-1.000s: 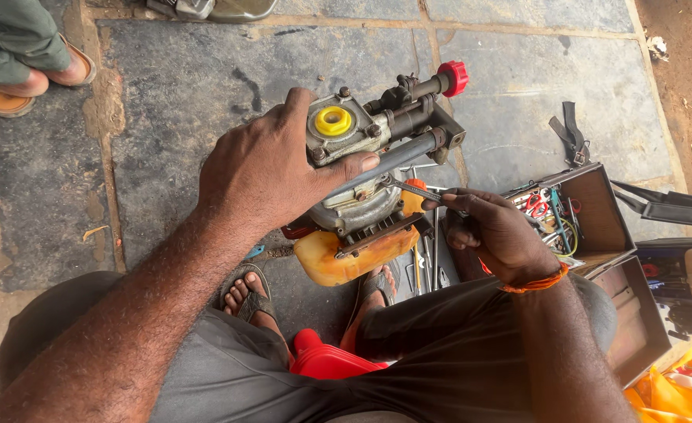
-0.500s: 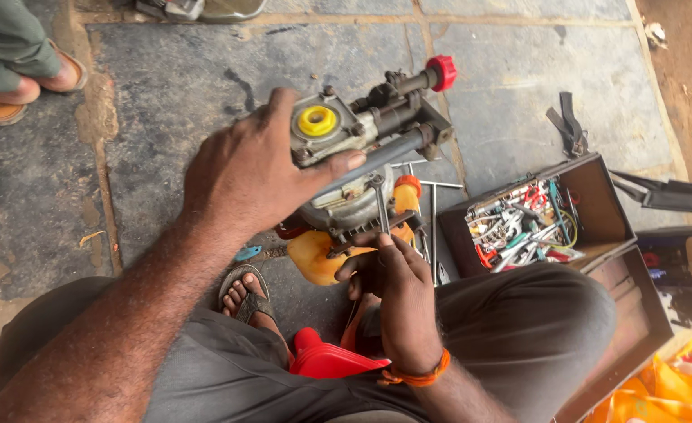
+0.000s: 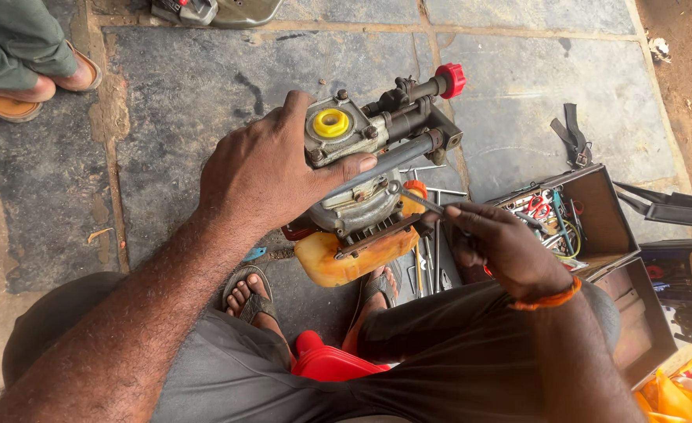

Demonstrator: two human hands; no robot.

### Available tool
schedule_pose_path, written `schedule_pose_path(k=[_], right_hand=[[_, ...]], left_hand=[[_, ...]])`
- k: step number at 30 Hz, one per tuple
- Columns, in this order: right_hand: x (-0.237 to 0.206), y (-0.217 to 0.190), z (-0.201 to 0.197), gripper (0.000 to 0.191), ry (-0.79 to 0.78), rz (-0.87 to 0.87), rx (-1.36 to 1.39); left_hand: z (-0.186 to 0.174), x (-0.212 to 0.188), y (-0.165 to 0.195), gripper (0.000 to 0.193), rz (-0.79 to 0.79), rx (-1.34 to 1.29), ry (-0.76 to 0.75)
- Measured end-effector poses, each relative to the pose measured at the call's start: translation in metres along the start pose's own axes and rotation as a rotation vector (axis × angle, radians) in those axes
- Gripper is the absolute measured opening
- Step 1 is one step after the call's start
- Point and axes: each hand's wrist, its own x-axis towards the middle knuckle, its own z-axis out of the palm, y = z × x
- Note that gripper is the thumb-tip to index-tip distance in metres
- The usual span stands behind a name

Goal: The person uses a wrench to tighten bolts on a small engine. They hold the engine steady with one hand while turning the wrench with the other, working on multiple bolt locations.

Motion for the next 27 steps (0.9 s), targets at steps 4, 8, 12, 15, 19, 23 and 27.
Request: schedule_pose_path(k=[4,8,12,15,19,23,27], right_hand=[[0.017,-0.003,-0.01,0.033,-0.045,0.004,-0.029],[0.029,-0.002,-0.017,0.037,-0.187,-0.018,0.165],[0.031,-0.002,-0.02,0.038,-0.152,-0.01,0.136],[0.031,-0.004,-0.017,0.038,-0.14,0.017,0.115],[0.034,-0.009,-0.011,0.034,-0.089,0.003,0.109],[0.023,-0.013,-0.003,0.035,0.002,-0.106,-0.133],[-0.006,-0.005,0.036,0.035,0.171,-0.059,-0.058]], left_hand=[[-0.001,0.0,0.0,0.092,-0.003,-0.003,-0.017],[-0.001,0.0,-0.001,0.094,-0.016,-0.015,-0.043],[0.001,0.002,-0.001,0.1,0.01,-0.003,-0.02],[0.003,0.002,-0.001,0.101,0.006,0.0,-0.018],[0.002,0.001,-0.001,0.1,-0.005,-0.011,-0.038],[0.001,0.001,0.001,0.099,-0.006,0.008,-0.029],[0.0,0.0,0.003,0.098,-0.021,-0.001,-0.017]])
